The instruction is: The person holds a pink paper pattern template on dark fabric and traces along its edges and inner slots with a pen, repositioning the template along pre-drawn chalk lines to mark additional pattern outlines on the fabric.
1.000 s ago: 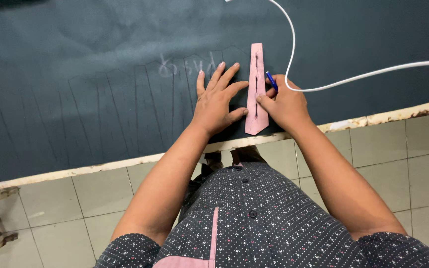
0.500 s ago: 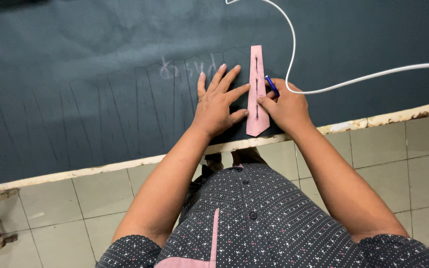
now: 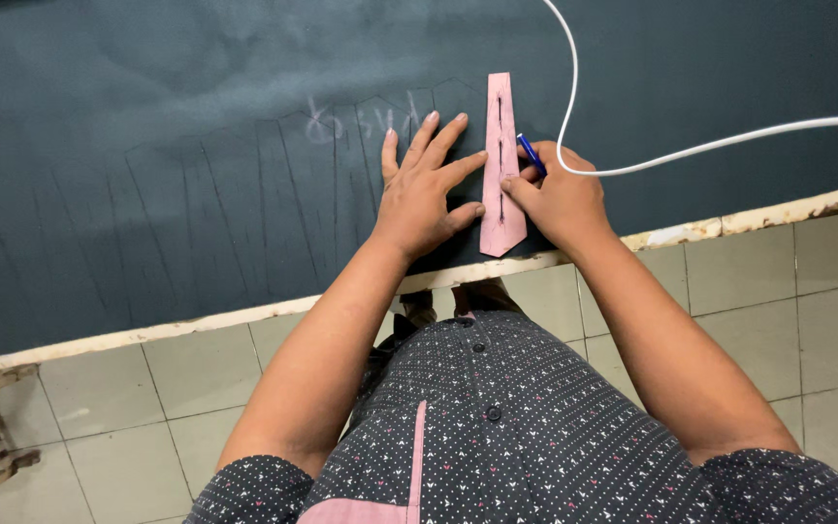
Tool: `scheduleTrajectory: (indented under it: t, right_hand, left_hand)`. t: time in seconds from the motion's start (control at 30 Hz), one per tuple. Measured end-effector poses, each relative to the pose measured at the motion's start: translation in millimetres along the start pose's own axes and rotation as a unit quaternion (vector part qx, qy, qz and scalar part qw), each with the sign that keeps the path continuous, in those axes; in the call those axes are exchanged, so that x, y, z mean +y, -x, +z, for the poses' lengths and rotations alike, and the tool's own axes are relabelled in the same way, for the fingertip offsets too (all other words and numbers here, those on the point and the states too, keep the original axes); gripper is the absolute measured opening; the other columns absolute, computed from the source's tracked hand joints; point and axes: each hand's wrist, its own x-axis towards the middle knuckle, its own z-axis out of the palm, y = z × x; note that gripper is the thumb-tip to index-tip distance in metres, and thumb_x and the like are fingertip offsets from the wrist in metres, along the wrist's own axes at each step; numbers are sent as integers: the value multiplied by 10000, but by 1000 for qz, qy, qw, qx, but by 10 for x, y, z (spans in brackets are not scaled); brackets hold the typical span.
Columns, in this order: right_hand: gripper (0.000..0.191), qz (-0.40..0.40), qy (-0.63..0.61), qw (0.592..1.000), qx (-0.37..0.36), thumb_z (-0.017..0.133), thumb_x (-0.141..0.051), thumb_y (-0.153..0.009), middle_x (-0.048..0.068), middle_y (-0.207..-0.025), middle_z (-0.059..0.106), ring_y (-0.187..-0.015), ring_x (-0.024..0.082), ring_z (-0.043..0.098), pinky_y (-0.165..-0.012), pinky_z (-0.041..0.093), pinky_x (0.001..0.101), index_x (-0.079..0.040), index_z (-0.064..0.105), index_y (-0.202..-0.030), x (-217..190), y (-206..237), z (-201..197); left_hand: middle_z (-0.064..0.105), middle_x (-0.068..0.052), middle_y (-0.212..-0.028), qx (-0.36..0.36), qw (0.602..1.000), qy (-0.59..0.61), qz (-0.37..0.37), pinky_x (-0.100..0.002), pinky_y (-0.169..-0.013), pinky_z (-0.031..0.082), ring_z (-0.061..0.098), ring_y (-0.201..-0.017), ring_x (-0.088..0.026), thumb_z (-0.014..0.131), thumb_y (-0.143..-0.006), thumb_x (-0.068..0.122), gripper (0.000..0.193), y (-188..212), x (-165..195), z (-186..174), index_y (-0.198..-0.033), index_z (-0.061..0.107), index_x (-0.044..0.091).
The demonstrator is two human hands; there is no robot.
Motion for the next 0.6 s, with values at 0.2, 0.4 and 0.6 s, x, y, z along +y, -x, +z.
scheduleTrajectory:
  t: [0.2, 0.4, 0.6]
  right_hand:
    - [366, -17, 29, 999, 2, 828, -277, -842, 111, -916, 721, -770, 256, 703, -706, 550, 386, -11, 724, -1071, 24, -2, 12]
    - [370, -4, 28, 1000, 9, 818, -272, -838, 108, -910, 707, -757, 261, 696, -702, 543, 397, -20, 721, -1092, 36, 37, 67]
    - [349, 2, 21, 1000, 18, 805, -255, -837, 105, -951, 667, -747, 251, 686, -693, 533, 401, -28, 694, -1078, 32, 9, 111]
  left_hand:
    - [375, -43, -1617, -1, 1000, 0, 1, -657, -1220, 53, 251, -1537, -294, 872, -729, 389, 655, 12, -8, 5, -1343, 674, 277]
    - [369, -54, -1617, -4, 1000, 2, 0, -670, -1208, 52, 244, -1535, -303, 864, -729, 369, 636, 1, 58, -57, -1326, 679, 251]
    - [421, -30, -1546, -23, 996, -89, 1, -648, -1174, 180, 346, -1466, -338, 762, -801, 283, 377, -14, 262, -26, -1172, 701, 272]
